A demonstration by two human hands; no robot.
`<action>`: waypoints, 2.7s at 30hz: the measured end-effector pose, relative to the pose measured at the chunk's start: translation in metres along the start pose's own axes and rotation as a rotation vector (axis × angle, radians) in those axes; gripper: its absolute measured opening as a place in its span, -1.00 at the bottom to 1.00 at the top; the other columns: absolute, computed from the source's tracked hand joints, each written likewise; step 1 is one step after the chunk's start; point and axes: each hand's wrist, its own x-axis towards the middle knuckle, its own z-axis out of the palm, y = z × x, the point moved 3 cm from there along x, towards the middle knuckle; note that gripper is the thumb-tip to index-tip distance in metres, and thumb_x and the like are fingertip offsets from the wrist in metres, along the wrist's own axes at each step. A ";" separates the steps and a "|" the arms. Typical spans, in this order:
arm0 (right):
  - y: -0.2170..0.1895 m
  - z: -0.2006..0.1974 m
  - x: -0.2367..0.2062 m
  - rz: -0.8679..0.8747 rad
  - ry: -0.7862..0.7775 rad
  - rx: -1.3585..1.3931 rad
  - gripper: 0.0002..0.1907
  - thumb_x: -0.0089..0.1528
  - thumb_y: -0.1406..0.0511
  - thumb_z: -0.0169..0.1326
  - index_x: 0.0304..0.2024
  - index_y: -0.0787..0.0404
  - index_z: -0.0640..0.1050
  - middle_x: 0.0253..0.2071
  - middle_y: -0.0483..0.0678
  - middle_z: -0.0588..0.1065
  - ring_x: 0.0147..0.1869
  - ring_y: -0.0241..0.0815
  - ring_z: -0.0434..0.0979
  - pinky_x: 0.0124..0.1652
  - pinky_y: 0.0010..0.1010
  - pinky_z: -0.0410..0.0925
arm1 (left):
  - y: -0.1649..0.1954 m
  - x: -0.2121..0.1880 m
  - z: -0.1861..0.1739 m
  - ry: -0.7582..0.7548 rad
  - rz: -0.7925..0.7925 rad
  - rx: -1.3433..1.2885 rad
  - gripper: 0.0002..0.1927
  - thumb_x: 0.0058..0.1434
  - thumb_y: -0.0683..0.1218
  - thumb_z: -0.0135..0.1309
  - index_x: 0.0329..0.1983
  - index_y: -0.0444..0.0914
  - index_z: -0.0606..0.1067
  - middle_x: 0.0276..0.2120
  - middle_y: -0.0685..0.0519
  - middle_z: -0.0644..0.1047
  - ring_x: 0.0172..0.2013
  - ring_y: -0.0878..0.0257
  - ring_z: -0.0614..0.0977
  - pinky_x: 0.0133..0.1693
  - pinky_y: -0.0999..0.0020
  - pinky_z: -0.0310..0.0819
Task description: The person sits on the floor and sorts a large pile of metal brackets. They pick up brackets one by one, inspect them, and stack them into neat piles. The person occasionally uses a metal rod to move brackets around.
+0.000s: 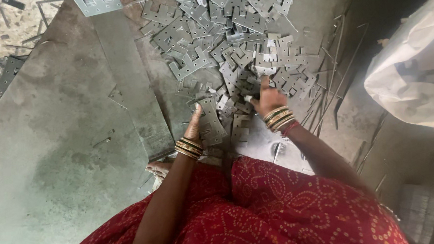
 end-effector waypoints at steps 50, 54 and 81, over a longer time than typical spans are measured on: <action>0.042 -0.047 -0.005 -0.412 0.436 0.303 -0.75 0.18 0.46 0.19 -0.08 0.18 0.60 -0.05 0.02 0.57 -0.05 0.03 0.64 -0.16 -0.32 0.59 | 0.001 0.020 -0.005 -0.007 -0.059 0.064 -0.50 0.11 0.16 0.27 0.00 -0.23 0.57 -0.25 -0.02 0.62 -0.30 0.14 0.65 -0.29 0.19 0.57; 0.019 -0.039 -0.039 -0.867 0.521 0.096 -0.58 0.06 0.43 0.26 0.00 0.26 0.55 -0.06 0.10 0.53 -0.04 0.02 0.55 -0.11 -0.22 0.53 | -0.001 0.027 -0.003 -0.102 -0.006 0.013 -0.50 0.24 0.22 0.16 0.02 -0.25 0.56 -0.21 0.00 0.64 -0.27 0.18 0.67 -0.21 0.25 0.60; 0.010 -0.050 -0.037 -0.270 -0.160 1.096 -0.65 0.17 0.51 0.07 0.03 0.32 0.56 -0.14 0.11 0.63 -0.21 -0.12 0.65 -0.28 -0.40 0.59 | -0.012 0.017 -0.006 -0.059 -0.103 0.146 -0.33 0.11 0.32 0.13 0.13 -0.20 0.50 -0.14 -0.01 0.65 -0.15 0.09 0.69 -0.11 0.07 0.65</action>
